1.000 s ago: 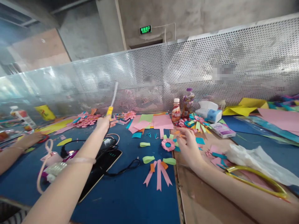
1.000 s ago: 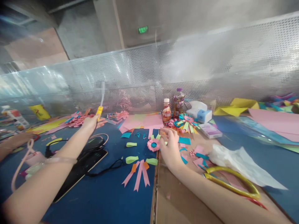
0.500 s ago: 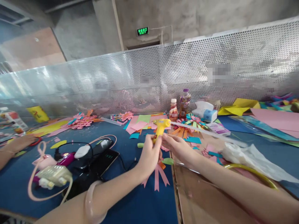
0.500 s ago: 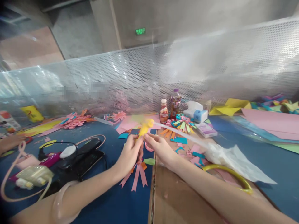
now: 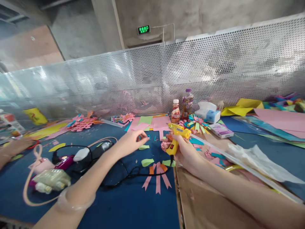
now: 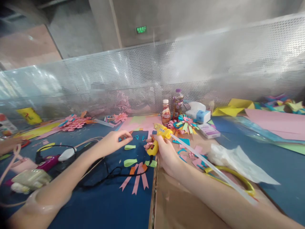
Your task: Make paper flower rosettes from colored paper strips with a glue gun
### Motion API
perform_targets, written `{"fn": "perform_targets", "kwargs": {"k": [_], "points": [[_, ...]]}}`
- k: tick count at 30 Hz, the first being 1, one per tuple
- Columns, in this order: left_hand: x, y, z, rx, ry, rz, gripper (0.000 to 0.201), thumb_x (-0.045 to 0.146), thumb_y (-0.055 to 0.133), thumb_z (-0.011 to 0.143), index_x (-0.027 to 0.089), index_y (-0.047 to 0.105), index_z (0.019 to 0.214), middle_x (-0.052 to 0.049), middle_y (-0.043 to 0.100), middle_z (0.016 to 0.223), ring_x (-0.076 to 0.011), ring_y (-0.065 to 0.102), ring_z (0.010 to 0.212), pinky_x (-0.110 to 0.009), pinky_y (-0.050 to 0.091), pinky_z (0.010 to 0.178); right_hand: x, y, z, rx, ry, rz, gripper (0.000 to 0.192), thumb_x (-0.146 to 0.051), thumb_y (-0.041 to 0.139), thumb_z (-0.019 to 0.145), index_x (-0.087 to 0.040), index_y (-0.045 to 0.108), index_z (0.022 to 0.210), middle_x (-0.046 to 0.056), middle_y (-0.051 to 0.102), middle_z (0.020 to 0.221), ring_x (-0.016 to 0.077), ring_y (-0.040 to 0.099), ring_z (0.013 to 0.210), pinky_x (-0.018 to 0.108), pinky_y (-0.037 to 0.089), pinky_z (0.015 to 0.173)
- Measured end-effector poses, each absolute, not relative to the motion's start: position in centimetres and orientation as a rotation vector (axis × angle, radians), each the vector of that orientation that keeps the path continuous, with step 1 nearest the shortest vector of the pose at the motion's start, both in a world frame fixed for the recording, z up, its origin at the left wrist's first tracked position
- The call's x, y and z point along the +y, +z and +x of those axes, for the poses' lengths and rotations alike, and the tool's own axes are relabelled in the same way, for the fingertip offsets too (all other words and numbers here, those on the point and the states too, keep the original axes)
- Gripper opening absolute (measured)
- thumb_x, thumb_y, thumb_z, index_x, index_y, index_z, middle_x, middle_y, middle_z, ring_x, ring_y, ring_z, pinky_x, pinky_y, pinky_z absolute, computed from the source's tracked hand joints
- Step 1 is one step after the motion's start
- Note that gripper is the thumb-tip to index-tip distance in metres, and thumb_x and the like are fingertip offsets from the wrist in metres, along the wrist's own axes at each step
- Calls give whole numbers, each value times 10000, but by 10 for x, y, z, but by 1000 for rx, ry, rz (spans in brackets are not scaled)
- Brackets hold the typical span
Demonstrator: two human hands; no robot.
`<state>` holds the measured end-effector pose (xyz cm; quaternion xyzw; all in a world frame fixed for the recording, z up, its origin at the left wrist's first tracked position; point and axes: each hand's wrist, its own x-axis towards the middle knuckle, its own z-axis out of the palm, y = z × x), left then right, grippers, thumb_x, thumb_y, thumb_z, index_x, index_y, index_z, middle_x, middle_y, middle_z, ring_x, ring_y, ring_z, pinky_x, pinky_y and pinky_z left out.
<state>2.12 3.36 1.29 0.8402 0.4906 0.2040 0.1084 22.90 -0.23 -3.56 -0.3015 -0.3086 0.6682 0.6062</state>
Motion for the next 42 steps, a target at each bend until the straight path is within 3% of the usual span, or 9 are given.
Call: {"fn": "perform_targets", "kwargs": {"k": [3, 8, 14, 21, 32, 42], "points": [[46, 11, -5, 1430, 339, 2461, 422, 476, 639, 715, 189, 598, 1020, -58, 650, 995, -190, 614, 816, -272, 456, 711, -6, -34, 228, -737, 1520, -781, 165, -293, 597, 740, -166, 582, 844, 6, 632, 702, 121, 585, 562, 237, 476, 556], [56, -7, -15, 1357, 237, 2493, 256, 393, 623, 741, 194, 621, 903, -32, 658, 906, -192, 612, 826, -266, 448, 721, -16, -34, 223, -899, 1527, -855, 229, -369, 544, 771, -152, 591, 829, -1, 594, 622, 113, 524, 491, 219, 403, 471], [52, -5, -5, 1361, 456, 2516, 138, 299, 550, 797, 187, 607, 852, -30, 667, 871, -173, 620, 793, -269, 455, 729, -17, -43, 223, -1076, 1333, -999, 285, -441, 534, 782, -159, 566, 813, -33, 532, 539, 112, 485, 464, 223, 363, 458], [44, 3, 2, 1285, 776, 2671, 160, 324, 575, 814, 209, 604, 922, -20, 649, 953, -172, 596, 879, -308, 445, 809, -20, -38, 224, -1252, 1249, -1188, 352, -472, 503, 806, -174, 493, 619, -46, 440, 363, 89, 413, 345, 213, 321, 405], [33, 9, 11, 1233, 949, 2802, 91, 248, 591, 827, 185, 625, 882, -22, 641, 906, -156, 586, 870, -294, 438, 822, -22, -36, 226, -1285, 1148, -1283, 226, -385, 555, 754, -196, 486, 652, -58, 457, 436, 99, 429, 374, 213, 368, 375], [32, 9, 12, 1207, 929, 2840, 109, 263, 565, 842, 190, 627, 896, -30, 643, 909, -165, 591, 885, -315, 452, 825, -22, -40, 227, -1324, 1104, -1283, 264, -433, 536, 764, -207, 452, 657, -59, 439, 459, 100, 414, 378, 224, 345, 366]]}}
